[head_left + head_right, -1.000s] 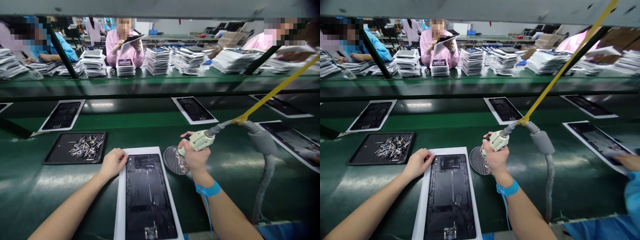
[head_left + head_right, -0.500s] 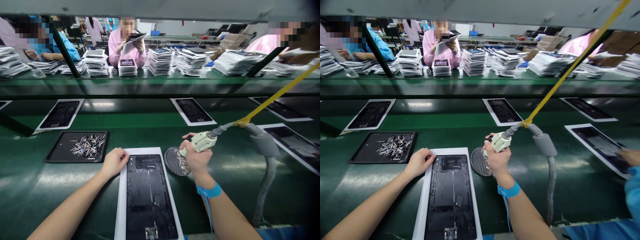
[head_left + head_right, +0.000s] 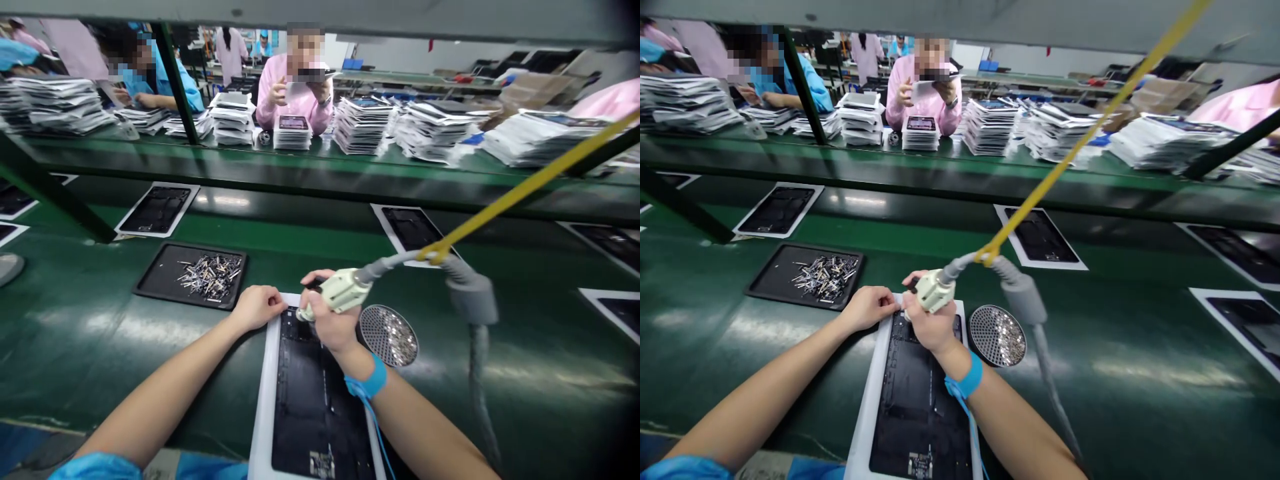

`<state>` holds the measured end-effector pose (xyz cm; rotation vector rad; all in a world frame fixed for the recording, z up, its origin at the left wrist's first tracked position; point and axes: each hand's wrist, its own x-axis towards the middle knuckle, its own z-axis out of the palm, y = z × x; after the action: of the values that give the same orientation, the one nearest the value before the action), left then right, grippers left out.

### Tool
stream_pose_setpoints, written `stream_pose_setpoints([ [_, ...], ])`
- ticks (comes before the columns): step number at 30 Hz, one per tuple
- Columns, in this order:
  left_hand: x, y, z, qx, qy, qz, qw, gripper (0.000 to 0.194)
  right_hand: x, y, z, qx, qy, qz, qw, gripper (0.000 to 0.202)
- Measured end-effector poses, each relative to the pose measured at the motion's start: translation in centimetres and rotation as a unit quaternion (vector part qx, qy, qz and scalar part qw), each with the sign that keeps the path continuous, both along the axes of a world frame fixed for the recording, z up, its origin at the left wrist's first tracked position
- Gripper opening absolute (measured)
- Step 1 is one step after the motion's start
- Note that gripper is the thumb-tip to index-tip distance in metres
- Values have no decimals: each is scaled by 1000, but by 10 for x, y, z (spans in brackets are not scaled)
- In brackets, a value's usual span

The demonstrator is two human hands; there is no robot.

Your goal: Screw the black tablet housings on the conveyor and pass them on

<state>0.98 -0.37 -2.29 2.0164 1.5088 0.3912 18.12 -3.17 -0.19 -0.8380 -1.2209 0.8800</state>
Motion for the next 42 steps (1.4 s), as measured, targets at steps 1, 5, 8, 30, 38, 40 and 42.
stream_pose_setpoints([
  [1, 0, 0, 1, -2, 1, -1, 1000, 23, -7, 3, -3, -2, -8, 8, 1000, 25],
  [5, 1, 1, 3, 1, 11, -9, 1000, 28, -22, 13, -13, -19, -45, 18, 999, 25],
  [8, 1, 2, 3, 5, 22, -11, 1000, 26, -25, 16, -17, -25, -49, 16, 998, 26],
  [30, -4, -5, -11, 87, 0, -1, 996, 16, 50, 6, 19, 18, 4, -107, 994, 21],
  [38, 51, 13, 3, 110, 108, -122, 981, 25, 141, 7, 5, 24, -27, -288, 957, 25],
  [40, 62, 22, 7, 38, 108, -157, 981, 18, 146, 12, 0, 18, -26, -281, 959, 24],
  [42, 67, 34, 8, 17, 100, -178, 979, 20, 148, 17, -3, 11, -30, -277, 960, 23],
])
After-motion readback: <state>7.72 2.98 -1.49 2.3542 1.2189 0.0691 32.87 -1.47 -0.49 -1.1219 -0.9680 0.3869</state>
